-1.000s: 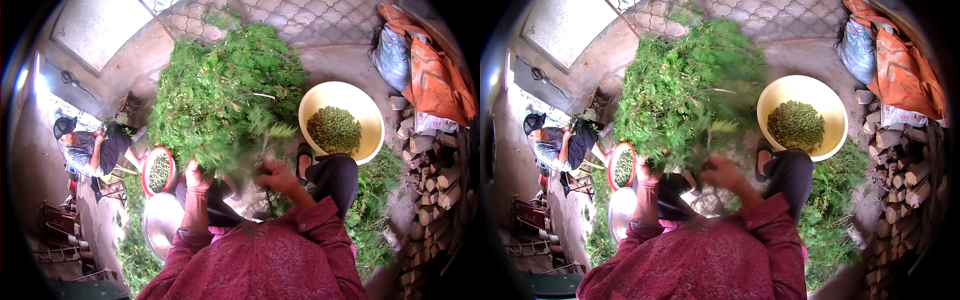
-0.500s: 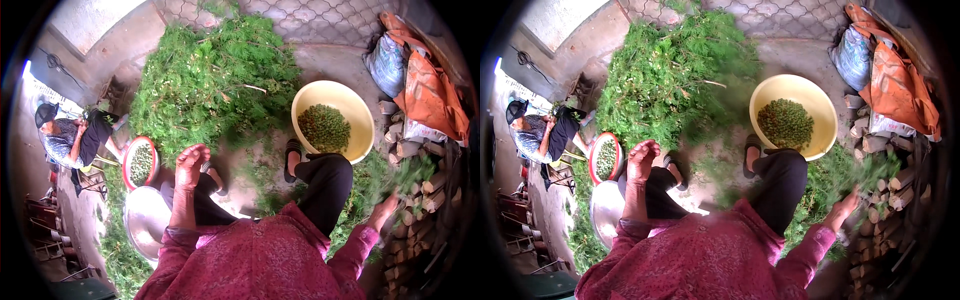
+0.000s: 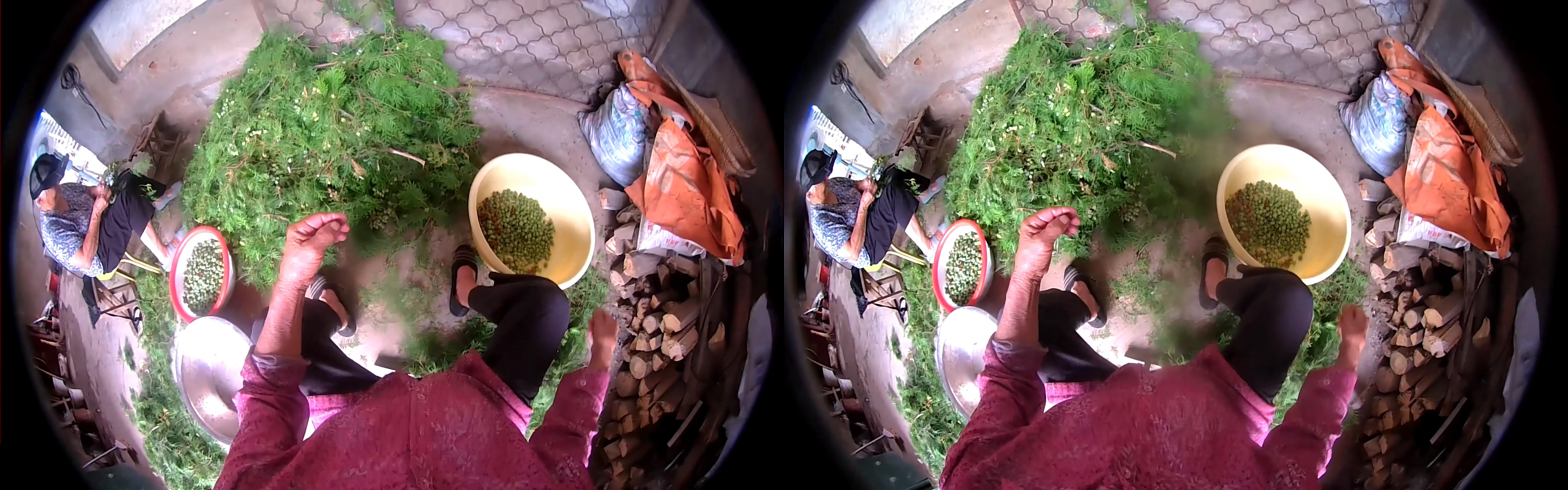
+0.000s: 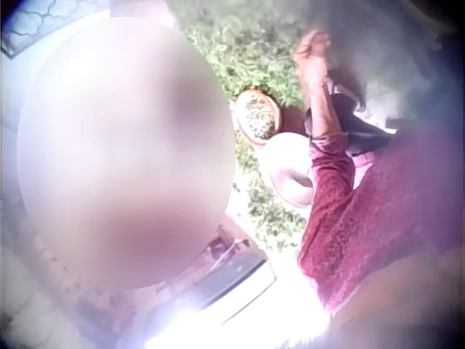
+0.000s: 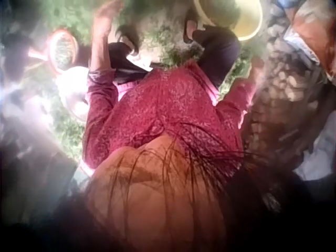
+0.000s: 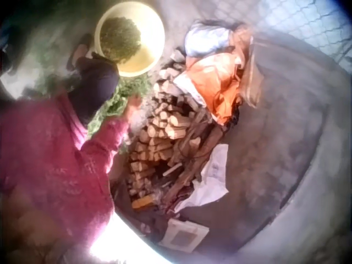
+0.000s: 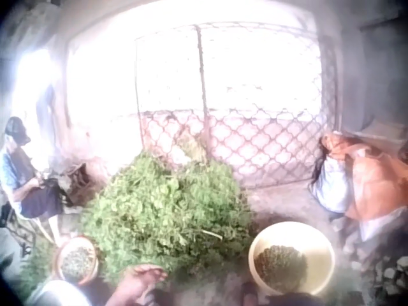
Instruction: The person picks up a branch from a pile of greenery, plucks small green berries from it by hand, and drops them into a yellow bowl.
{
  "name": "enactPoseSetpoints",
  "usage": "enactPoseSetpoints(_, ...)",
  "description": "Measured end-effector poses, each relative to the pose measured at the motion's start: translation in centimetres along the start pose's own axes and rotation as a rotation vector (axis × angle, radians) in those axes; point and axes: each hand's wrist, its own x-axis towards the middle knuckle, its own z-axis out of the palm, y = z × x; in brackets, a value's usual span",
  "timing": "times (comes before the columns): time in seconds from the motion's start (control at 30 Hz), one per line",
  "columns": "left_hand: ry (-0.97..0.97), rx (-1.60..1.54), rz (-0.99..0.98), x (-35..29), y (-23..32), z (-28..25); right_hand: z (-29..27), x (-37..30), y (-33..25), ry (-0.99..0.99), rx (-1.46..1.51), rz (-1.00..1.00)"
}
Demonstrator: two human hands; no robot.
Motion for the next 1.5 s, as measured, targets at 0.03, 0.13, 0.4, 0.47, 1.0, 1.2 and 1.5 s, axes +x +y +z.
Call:
enactPoseSetpoints(0.03, -0.004, -0.011, 0.005, 0.6, -0.3, 0.2, 0.2, -1.2, -6.4, -0.009, 0.003, -0.117)
enactPoseSetpoints(0.13, -0.004, -0.055, -0.1, 1.6, -1.4, 0.4, 4.7, 2.5, -13.3, -0.097, 0.048, -0.44)
enactPoseSetpoints(0.4, 0.076, -0.171, -0.278, 2.9, -1.2, -0.8, 26.0, 2.2, -24.5, -0.537, -0.505, -0.714)
enactPoseSetpoints(0.47, 0.068, -0.167, -0.27, 2.5, -1.1, -0.9, 30.1, 3.0, -23.0, -0.547, -0.548, -0.74)
enactPoseSetpoints(1.0, 0.078, -0.174, -0.384, 2.3, -1.1, -2.7, 40.3, 5.6, -21.2, -0.647, -0.697, -1.005)
enactPoseSetpoints(1.2, 0.019, -0.189, -0.313, 1.7, -0.7, -2.2, 31.8, 1.2, -29.6, -0.818, -0.46, -0.825)
enactPoseSetpoints(1.5, -0.027, -0.178, -0.206, 2.1, -1.9, -0.8, 24.0, -4.8, -34.4, -1.168, 0.424, -0.305)
